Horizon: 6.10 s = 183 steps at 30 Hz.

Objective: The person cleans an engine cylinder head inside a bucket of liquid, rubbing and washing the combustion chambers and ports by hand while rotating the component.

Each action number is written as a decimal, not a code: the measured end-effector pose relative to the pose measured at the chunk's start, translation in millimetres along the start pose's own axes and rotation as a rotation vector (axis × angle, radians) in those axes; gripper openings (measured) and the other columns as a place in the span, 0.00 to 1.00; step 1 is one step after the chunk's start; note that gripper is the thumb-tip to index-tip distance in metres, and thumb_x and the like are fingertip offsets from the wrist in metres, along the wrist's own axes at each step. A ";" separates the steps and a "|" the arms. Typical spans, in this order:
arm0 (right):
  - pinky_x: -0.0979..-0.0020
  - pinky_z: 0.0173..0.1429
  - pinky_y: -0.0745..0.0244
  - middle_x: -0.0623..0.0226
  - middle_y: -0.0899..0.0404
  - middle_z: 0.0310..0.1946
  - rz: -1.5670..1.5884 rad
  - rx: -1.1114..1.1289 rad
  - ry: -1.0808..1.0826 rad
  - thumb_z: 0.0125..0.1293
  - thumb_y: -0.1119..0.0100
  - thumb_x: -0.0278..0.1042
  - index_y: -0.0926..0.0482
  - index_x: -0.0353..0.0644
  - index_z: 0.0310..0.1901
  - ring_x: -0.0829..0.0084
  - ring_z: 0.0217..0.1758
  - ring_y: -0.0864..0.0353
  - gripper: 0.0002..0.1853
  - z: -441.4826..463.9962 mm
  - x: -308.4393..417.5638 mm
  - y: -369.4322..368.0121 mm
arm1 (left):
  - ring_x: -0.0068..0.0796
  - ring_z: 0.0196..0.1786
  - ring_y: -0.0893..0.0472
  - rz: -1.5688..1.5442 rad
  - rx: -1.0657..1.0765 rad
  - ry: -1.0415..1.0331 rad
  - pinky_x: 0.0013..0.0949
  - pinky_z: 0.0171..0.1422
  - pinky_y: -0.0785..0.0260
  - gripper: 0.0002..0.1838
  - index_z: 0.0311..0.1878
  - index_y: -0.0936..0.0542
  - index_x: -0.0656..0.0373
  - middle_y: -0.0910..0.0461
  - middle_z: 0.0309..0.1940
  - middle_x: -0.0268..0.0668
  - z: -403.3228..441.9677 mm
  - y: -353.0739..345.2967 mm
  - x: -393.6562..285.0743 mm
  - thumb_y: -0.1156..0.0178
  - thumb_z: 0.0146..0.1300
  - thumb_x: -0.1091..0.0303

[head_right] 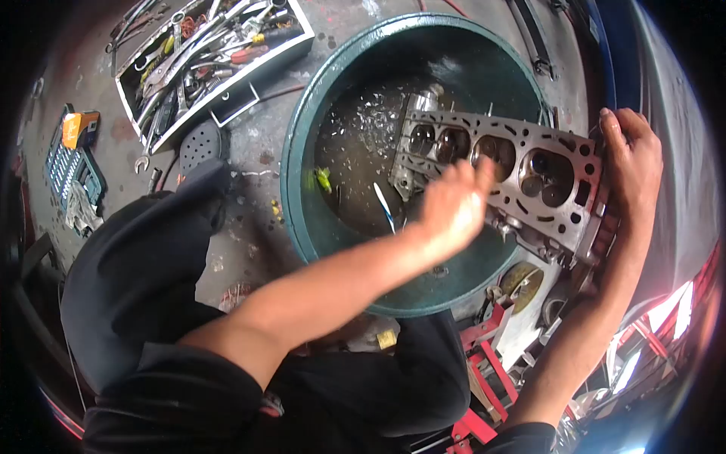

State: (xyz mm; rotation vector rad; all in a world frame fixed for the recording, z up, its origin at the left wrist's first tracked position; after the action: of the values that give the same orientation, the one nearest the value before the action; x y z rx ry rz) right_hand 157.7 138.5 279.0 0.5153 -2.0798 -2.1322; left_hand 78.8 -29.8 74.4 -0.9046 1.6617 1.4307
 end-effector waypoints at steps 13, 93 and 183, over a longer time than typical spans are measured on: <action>0.68 0.42 0.32 0.59 0.27 0.29 0.071 -0.011 0.070 0.70 0.42 0.43 0.23 0.30 0.35 0.68 0.33 0.28 0.19 1.4 -23.8 -10.5 | 0.42 0.42 0.20 0.055 -0.097 -0.053 0.44 0.38 0.22 0.27 0.66 0.32 0.73 0.23 0.40 0.48 0.8 -2.2 -15.4 0.48 0.63 0.74; 0.58 0.52 0.24 0.56 0.16 0.41 -0.063 -0.039 -0.061 0.63 0.42 0.54 0.14 0.41 0.38 0.53 0.46 0.17 0.22 -5.2 -6.5 -0.7 | 0.40 0.39 0.24 0.044 -0.355 -0.577 0.46 0.50 0.35 0.21 0.59 0.23 0.62 0.25 0.32 0.40 49.2 -10.2 36.5 0.50 0.62 0.76; 0.59 0.49 0.20 0.49 0.15 0.32 0.083 0.042 -0.093 0.56 0.46 0.46 0.13 0.38 0.33 0.52 0.40 0.14 0.19 -30.8 22.4 30.1 | 0.43 0.41 0.22 0.554 0.320 -0.996 0.43 0.42 0.23 0.22 0.58 0.24 0.51 0.27 0.35 0.39 78.6 79.2 39.1 0.42 0.58 0.73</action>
State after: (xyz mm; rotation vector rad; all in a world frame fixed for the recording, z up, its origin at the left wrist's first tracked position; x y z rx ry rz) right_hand 142.2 100.7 305.2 0.3336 -2.1574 -2.1085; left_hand -1.9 56.5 69.1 0.4678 1.2905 1.5084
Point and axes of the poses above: each hand's wrist, its own z-axis towards the middle knuckle, its own y-axis out of the back of the hand, x = y × z, the point moved 3 cm from there along z, towards the middle knuckle
